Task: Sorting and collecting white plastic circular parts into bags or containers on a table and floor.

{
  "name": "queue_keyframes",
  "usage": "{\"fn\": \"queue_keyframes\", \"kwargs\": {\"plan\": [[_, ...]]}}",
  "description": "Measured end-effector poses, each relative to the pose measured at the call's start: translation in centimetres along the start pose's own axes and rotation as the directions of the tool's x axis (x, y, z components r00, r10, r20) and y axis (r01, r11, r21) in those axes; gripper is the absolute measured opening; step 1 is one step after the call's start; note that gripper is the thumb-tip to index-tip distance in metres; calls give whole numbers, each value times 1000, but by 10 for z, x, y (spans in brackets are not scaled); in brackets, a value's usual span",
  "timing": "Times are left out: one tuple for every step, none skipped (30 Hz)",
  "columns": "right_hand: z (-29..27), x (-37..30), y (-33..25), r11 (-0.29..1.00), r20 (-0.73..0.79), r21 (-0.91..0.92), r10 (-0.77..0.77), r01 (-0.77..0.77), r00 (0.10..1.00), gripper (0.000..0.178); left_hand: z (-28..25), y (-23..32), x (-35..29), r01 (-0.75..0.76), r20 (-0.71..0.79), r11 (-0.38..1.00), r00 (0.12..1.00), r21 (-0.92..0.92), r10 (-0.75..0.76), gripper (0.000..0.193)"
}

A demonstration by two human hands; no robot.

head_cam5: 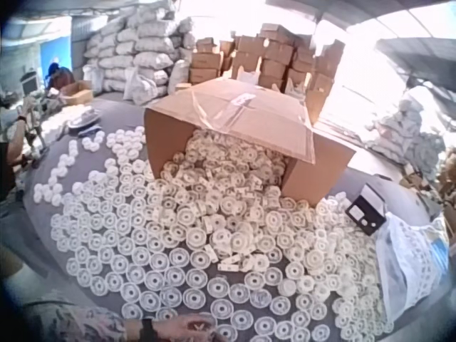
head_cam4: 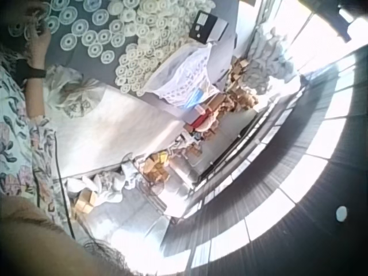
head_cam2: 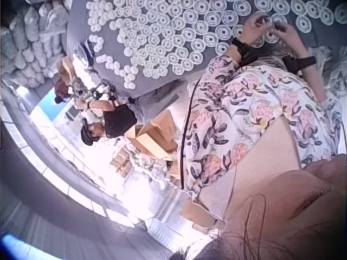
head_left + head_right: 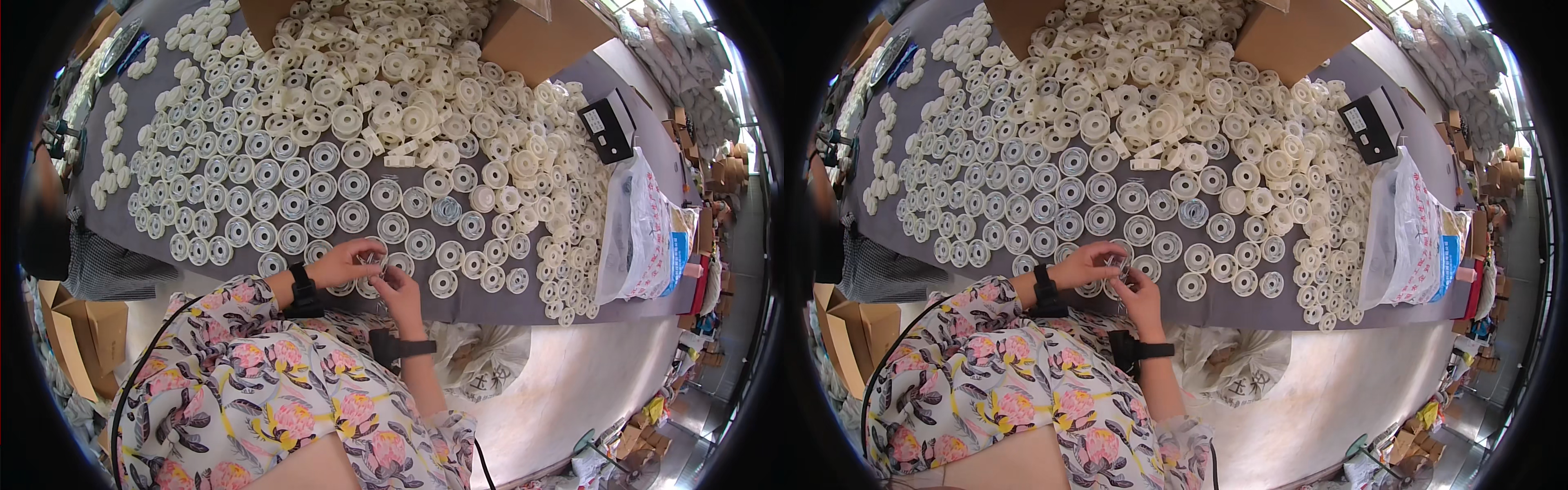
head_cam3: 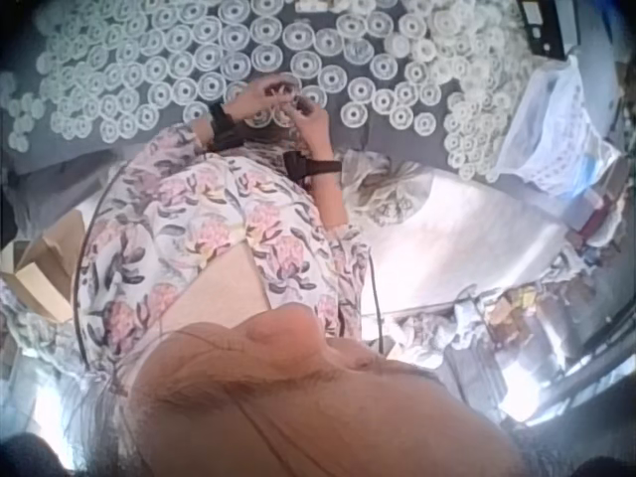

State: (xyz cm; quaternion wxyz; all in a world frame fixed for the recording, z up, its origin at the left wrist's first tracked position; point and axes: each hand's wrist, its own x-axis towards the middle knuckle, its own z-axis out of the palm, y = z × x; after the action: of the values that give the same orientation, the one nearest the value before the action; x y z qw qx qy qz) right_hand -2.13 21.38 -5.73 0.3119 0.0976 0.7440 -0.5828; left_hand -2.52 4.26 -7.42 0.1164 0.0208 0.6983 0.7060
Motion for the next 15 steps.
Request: {"fn": "queue_keyframes", "kwargs": {"plan": [[-3, -2, -1, 997, 30, -50, -51, 53, 998, 46, -5, -7, 1, 1, 1, 1000, 1000, 1, -1, 22], [-6, -4, -2, 990, 64, -96, -101, 107, 993, 45, -12, -12, 3, 253, -85, 942, 957, -221, -276, 22], [-6, -6, -5, 990, 64, -94, -101, 107, 993, 45, -19, -17, 6, 447, -104, 775, 835, -445, -541, 22], [-7, -8, -9, 903, 27, -331, -282, 275, 959, 46, -23, -14, 10, 450, -100, 774, 834, -447, -542, 22], [-8, -10, -11, 734, 37, -550, -455, 398, 890, 47, -28, -9, 14, 504, -32, 771, 829, -389, -558, 22], [-9, -9, -10, 731, 47, -549, -456, 405, 889, 47, -31, 1, 15, 548, 22, 769, 819, -331, -574, 22], [-11, -7, -8, 823, 19, -436, -395, 363, 918, 47, -24, 13, 14, 548, 34, 788, 826, -280, -563, 28], [-11, -7, -6, 899, -9, -314, -325, 305, 946, 46, -19, 11, 10, 549, 34, 787, 825, -282, -564, 28], [-12, -6, -5, 899, -8, -315, -323, 304, 947, 46, -13, 7, 6, 317, 99, 939, 947, -132, -306, 32], [-16, -4, -3, 978, 16, -127, -163, 164, 986, 46, -9, 5, 4, 34, 204, 999, 978, -3, -33, 37], [-19, -3, -2, 998, 71, 60, -7, 3, 997, 46, -8, 6, 3, 61, 226, 998, 972, -7, -58, 46], [-22, -2, -1, 998, 71, 60, -5, 1, 997, 46, -7, 4, 3, 63, 227, 998, 972, -8, -59, 46], [-24, -2, 0, 997, 89, 82, -5, -3, 996, 46, -7, 2, 4, 195, 180, 977, 967, -84, -178, 40], [-25, -2, -1, 995, 107, 103, -5, -7, 994, 46, -7, 1, 5, 319, 142, 933, 944, -164, -297, 37], [-26, -3, -3, 995, 109, 103, -3, -8, 994, 46, -9, 1, 6, 320, 140, 933, 944, -165, -299, 37]]}}
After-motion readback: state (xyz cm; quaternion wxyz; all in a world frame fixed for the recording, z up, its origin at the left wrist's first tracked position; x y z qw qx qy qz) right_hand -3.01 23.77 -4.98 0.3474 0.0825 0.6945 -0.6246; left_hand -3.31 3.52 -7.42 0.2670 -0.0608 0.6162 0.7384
